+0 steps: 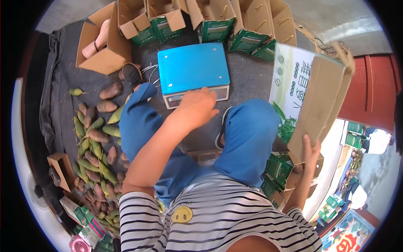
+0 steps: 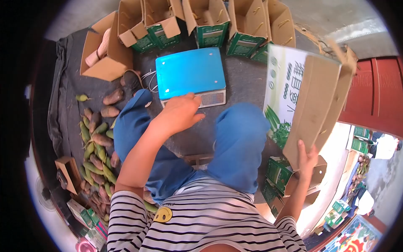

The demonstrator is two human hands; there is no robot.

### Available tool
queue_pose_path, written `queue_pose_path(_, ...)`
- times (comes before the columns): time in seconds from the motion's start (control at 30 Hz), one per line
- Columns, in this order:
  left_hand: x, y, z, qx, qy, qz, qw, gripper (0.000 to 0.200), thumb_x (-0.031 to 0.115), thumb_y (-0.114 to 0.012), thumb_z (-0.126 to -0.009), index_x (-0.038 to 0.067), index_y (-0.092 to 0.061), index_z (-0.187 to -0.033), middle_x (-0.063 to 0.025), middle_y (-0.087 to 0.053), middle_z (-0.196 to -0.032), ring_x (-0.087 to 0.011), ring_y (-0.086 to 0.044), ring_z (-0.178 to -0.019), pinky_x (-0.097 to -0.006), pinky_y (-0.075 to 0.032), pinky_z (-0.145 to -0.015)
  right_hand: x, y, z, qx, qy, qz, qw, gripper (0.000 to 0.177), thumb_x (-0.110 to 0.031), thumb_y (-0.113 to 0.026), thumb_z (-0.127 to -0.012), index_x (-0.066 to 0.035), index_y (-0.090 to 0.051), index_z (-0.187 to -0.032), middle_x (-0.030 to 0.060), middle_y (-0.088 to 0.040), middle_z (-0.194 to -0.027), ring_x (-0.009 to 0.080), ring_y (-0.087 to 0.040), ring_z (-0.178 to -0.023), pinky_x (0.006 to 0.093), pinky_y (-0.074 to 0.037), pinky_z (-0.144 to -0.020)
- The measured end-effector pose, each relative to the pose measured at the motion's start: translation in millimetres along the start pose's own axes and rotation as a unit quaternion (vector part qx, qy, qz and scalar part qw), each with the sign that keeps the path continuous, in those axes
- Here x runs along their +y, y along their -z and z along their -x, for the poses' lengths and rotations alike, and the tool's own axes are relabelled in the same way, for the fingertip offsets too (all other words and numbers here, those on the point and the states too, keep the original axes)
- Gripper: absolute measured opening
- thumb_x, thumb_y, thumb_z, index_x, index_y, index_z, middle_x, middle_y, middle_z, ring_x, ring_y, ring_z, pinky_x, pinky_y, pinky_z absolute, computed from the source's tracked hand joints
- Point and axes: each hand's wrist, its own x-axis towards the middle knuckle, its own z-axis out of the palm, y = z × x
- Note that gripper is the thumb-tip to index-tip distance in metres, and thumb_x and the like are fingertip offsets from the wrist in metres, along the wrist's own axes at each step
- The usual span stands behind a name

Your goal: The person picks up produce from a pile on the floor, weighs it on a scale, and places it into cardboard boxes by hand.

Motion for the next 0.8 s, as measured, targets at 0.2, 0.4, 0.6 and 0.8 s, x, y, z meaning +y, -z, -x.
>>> queue_pose_path(0.2, 0.1, -11.2, -3.4, -0.022, -0.005, -0.021, 1.0, 0.038, 0.027, -0.07, -0.074, -0.001, -0.057, -0.096, -0.0196, -0.058, -0.094, -0.0351, -0.06, -0.087, -0.0422, -0.049, -0.073, -123.8, -32.9, -64.7, -0.139, 0.19, 0.044, 0.971, 0.024, -0.008, -0.061, -0.083, 0.0, -0.061, -0.106, 0.0099, -0.065, -0.093, 0.0185, -0.061, -0.086, 0.0322, -0.049, -0.075)
queue_pose_path(0.4, -9.5, -15.4, -3.8, -0.007, 0.05, -0.033, 0.998, 0.041, 0.028, -0.071, -0.073, 0.0, -0.058, -0.1, -0.0168, -0.059, -0.096, -0.0312, -0.06, -0.092, -0.0411, -0.048, -0.076, -188.0, -177.8, -135.5, -0.283, 0.428, 0.12, 0.85, 0.025, -0.012, -0.061, -0.081, -0.01, -0.062, -0.106, 0.0119, -0.064, -0.1, 0.0302, -0.06, -0.092, 0.0358, -0.047, -0.079)
queue_pose_path(0.6, -11.7, -12.2, -1.9, -0.017, 0.042, -0.017, 0.999, 0.041, 0.03, -0.072, -0.073, 0.002, -0.061, -0.1, -0.0146, -0.06, -0.096, -0.0303, -0.06, -0.093, -0.0413, -0.047, -0.075, -195.5, -260.8, -141.1, -0.394, 0.439, 0.254, 0.766, 0.028, -0.013, -0.065, -0.077, -0.009, -0.06, -0.104, 0.0111, -0.061, -0.1, 0.0312, -0.058, -0.096, 0.0399, -0.046, -0.08)
queue_pose_path(0.8, -2.2, -6.2, -5.8, -0.051, 0.038, -0.019, 0.998, 0.035, 0.029, -0.073, -0.072, 0.003, -0.066, -0.096, -0.0144, -0.061, -0.101, -0.0266, -0.061, -0.096, -0.0391, -0.048, -0.075, -198.0, -270.9, -115.9, -0.294, 0.438, 0.238, 0.815, 0.033, -0.009, -0.064, -0.076, -0.008, -0.056, -0.108, 0.012, -0.059, -0.1, 0.0315, -0.056, -0.098, 0.0397, -0.046, -0.081)
